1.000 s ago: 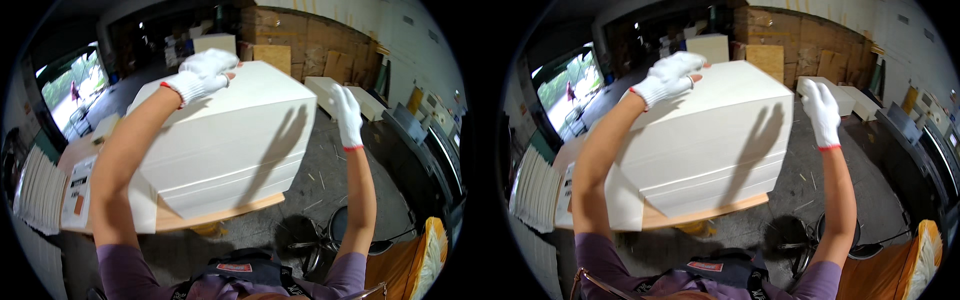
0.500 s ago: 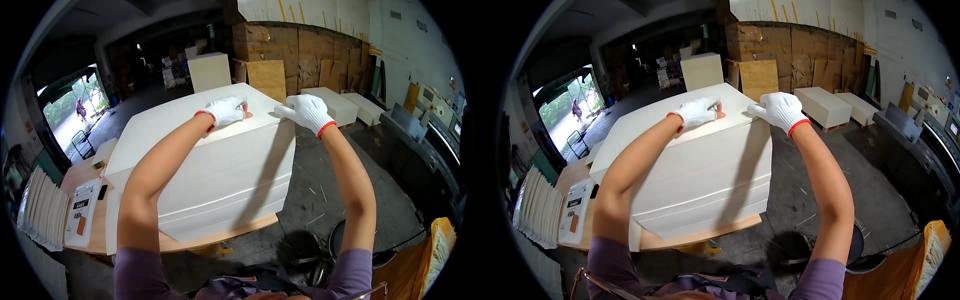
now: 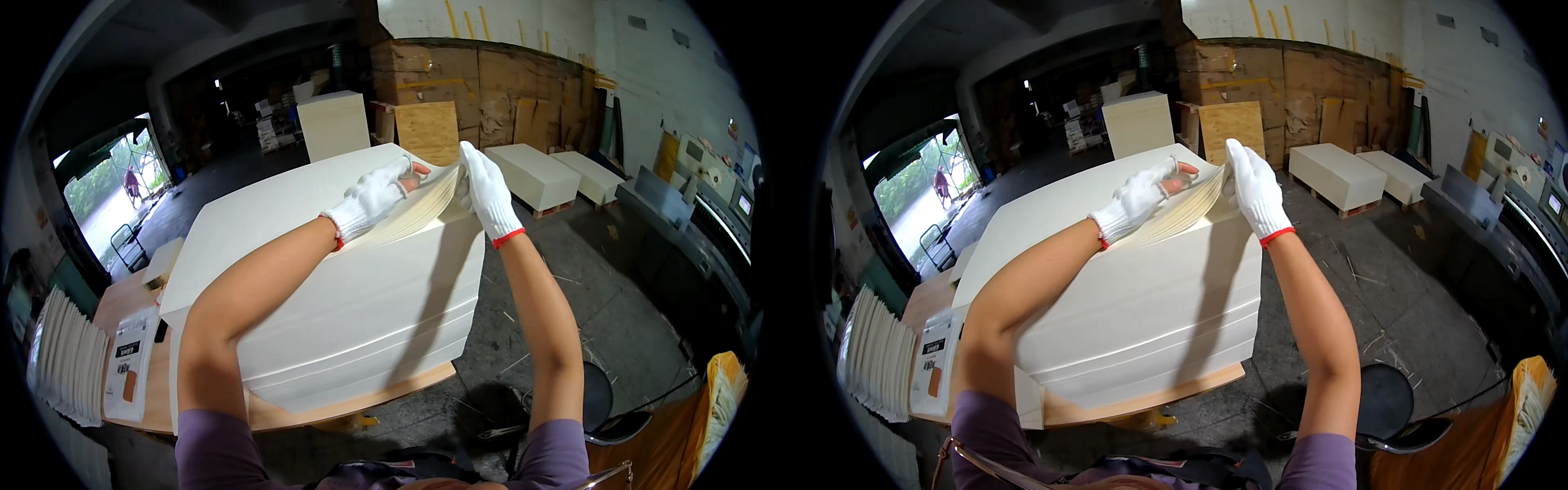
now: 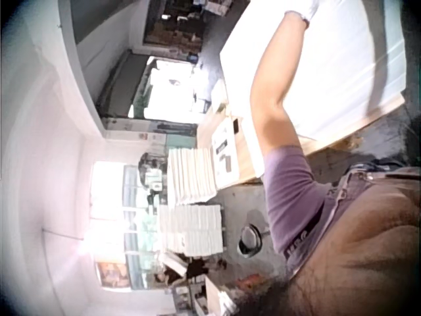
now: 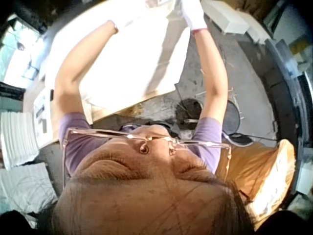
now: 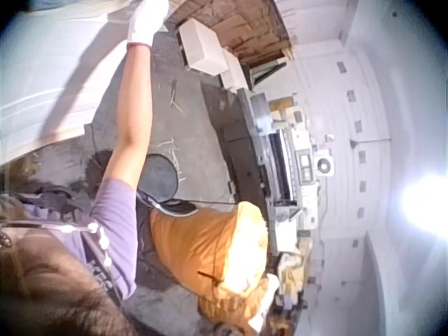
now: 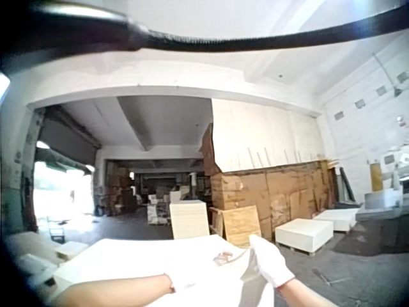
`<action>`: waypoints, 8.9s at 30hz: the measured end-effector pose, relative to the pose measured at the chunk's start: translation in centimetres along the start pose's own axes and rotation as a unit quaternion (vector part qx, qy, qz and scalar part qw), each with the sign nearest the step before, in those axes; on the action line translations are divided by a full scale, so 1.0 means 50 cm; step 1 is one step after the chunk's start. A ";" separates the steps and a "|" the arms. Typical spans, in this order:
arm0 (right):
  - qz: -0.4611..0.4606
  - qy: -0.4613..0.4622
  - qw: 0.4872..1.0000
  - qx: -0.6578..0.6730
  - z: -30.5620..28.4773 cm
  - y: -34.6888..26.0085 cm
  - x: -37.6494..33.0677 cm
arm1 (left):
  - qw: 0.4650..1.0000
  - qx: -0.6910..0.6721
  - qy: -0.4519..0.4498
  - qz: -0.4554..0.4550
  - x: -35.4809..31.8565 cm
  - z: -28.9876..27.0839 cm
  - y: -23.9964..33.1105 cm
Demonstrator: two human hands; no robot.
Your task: The person sorts through a stack of white paper by hand, lifting several sheets at a time from a large pile on a table and placing them into smaller stacks on the same surface.
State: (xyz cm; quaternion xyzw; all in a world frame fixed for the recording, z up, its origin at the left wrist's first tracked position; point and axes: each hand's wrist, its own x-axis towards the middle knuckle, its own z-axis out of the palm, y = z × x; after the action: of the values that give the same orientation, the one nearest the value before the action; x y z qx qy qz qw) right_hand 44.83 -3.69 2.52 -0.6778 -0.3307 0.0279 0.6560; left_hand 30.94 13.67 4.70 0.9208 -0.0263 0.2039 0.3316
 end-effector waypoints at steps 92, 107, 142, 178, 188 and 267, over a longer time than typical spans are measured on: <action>-0.198 -0.066 0.858 -0.469 -0.086 0.002 -0.041 | 0.937 0.343 -0.031 -0.059 0.022 0.034 0.041; 0.006 0.022 0.999 -0.047 -0.015 0.029 -0.030 | 0.986 0.067 -0.058 -0.144 -0.053 0.019 0.110; -0.009 0.036 0.999 -0.040 -0.018 0.039 -0.043 | 0.980 0.198 -0.001 -0.033 -0.044 0.032 0.080; 0.000 0.039 0.999 -0.014 -0.026 0.038 -0.050 | 0.976 0.212 -0.038 -0.013 -0.054 0.042 0.095; 0.033 0.052 0.998 -0.022 -0.083 0.076 -0.045 | 0.970 0.233 0.009 0.064 -0.064 0.040 0.090; -0.083 0.054 0.984 -0.145 -0.020 0.076 -0.038 | 0.978 0.203 -0.025 -0.039 -0.041 0.051 0.080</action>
State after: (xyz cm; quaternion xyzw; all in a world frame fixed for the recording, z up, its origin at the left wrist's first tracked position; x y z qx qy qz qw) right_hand 45.36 -5.19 -1.55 -0.7364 -0.3508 -0.1113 0.5677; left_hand 29.23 8.80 4.53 0.9740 0.0432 0.1687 0.1449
